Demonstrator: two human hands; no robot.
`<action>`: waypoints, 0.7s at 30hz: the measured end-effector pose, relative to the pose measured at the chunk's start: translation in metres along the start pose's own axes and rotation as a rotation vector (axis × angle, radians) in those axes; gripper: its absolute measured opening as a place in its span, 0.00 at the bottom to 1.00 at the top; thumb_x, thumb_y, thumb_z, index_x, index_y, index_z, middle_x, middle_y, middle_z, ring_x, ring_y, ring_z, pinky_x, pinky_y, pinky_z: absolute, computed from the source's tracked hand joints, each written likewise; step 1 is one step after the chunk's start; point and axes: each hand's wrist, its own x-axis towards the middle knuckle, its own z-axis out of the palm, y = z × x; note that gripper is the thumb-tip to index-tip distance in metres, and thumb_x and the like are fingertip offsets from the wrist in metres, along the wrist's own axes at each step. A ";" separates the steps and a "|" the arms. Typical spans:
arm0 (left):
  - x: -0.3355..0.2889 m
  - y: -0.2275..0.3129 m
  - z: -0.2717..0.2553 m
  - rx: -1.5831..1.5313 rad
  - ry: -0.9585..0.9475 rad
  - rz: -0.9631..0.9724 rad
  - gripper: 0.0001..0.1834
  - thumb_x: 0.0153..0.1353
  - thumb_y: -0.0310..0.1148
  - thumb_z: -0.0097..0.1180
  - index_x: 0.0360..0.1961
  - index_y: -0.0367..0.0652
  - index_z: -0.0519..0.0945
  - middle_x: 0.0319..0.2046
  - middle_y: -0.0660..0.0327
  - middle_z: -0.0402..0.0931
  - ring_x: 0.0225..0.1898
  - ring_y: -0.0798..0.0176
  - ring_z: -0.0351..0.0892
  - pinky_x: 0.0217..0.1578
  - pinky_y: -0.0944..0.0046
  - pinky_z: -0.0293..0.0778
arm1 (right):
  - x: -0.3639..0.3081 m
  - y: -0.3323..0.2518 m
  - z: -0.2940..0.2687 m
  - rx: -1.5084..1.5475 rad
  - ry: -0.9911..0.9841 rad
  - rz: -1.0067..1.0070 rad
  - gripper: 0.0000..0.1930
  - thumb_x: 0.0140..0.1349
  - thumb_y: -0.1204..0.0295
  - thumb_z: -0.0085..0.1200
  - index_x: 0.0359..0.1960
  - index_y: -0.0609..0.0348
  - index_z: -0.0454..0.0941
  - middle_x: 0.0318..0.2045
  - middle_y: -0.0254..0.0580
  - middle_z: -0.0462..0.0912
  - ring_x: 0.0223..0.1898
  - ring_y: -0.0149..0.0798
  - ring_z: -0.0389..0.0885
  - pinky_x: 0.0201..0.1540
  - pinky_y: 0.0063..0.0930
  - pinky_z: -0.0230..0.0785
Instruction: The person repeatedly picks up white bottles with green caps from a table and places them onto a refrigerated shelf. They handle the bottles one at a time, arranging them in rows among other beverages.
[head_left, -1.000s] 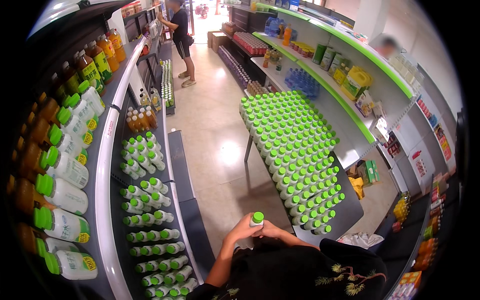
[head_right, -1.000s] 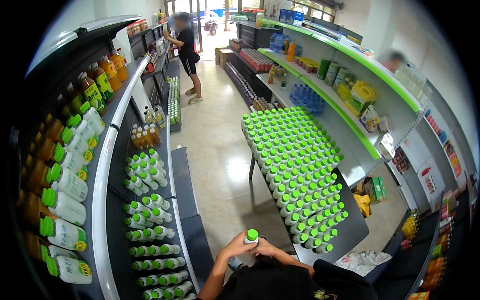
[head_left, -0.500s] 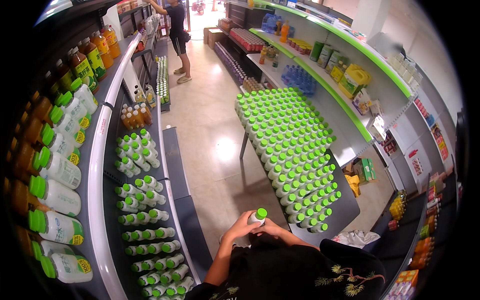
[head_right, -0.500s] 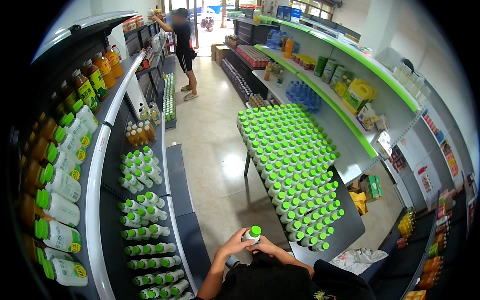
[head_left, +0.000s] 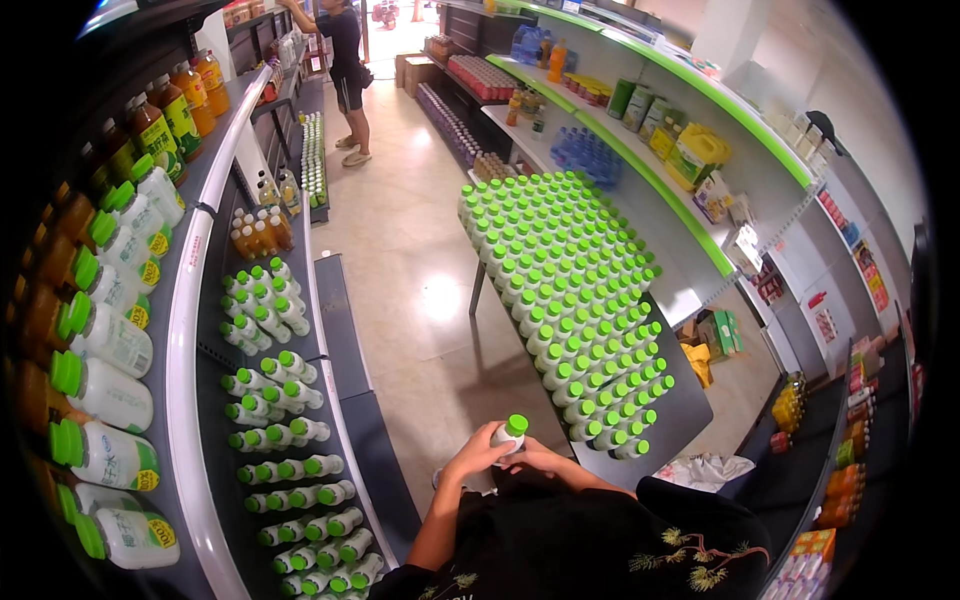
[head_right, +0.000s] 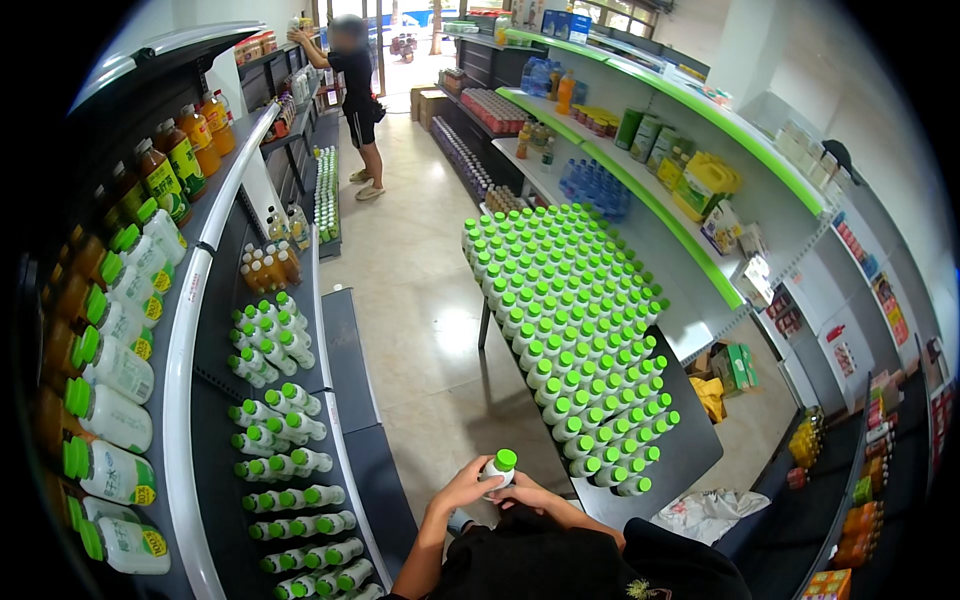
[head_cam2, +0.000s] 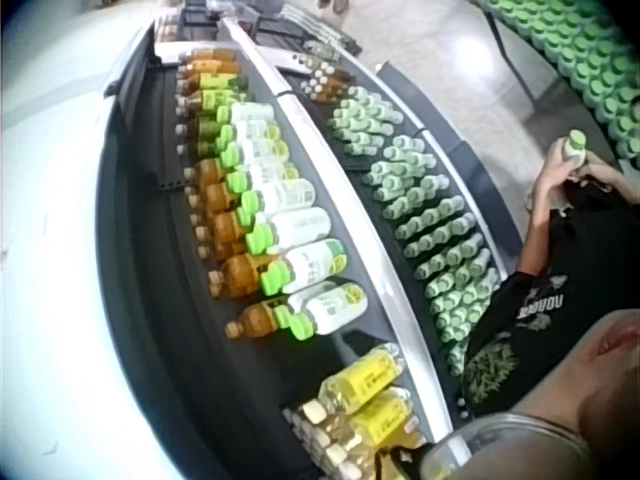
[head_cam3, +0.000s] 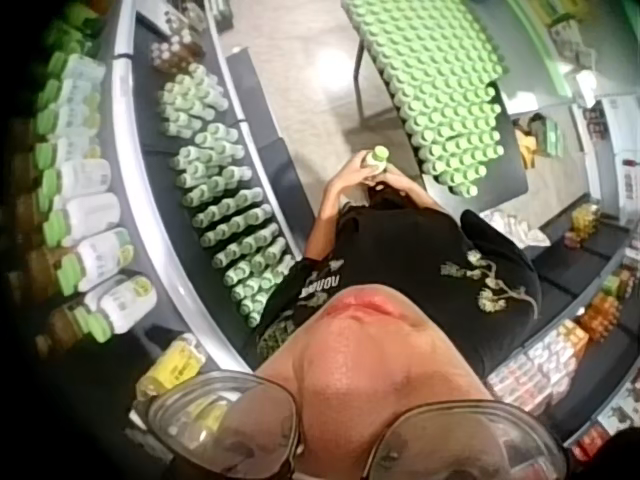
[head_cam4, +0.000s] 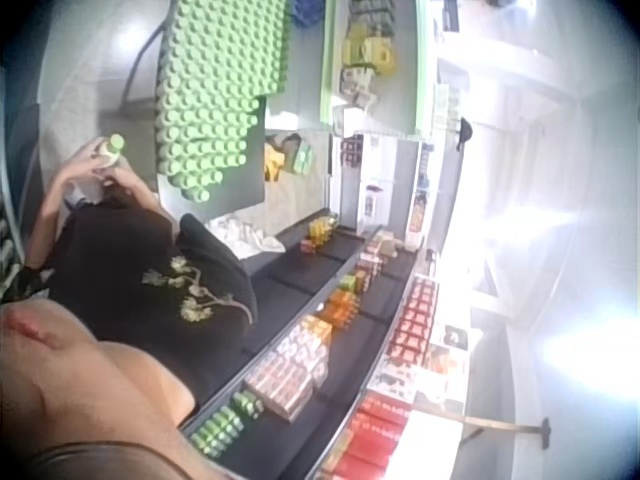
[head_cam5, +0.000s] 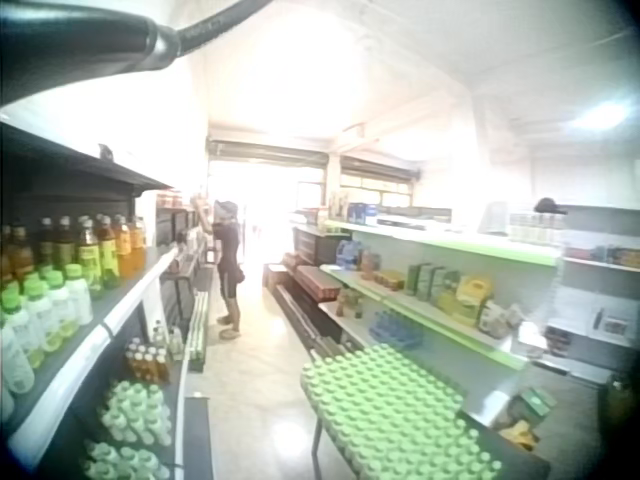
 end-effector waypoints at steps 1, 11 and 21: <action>0.001 -0.001 0.001 -0.002 -0.007 0.001 0.35 0.70 0.44 0.67 0.72 0.36 0.72 0.65 0.47 0.77 0.66 0.53 0.77 0.66 0.56 0.72 | -0.001 0.002 0.000 0.015 -0.003 0.004 0.29 0.67 0.70 0.66 0.69 0.57 0.72 0.54 0.41 0.84 0.52 0.36 0.86 0.50 0.33 0.83; 0.000 -0.015 0.010 -0.012 0.024 -0.018 0.34 0.72 0.45 0.65 0.71 0.35 0.72 0.63 0.47 0.79 0.65 0.52 0.78 0.65 0.55 0.73 | -0.011 0.010 0.012 0.225 0.059 -0.024 0.29 0.71 0.64 0.65 0.69 0.56 0.69 0.54 0.40 0.83 0.49 0.37 0.85 0.48 0.32 0.80; -0.086 0.030 -0.017 0.007 0.526 -0.110 0.35 0.71 0.45 0.64 0.72 0.37 0.70 0.66 0.43 0.72 0.68 0.43 0.74 0.67 0.51 0.72 | 0.039 -0.012 0.065 0.039 -0.069 -0.174 0.22 0.75 0.64 0.62 0.61 0.66 0.71 0.40 0.43 0.85 0.36 0.35 0.87 0.39 0.29 0.81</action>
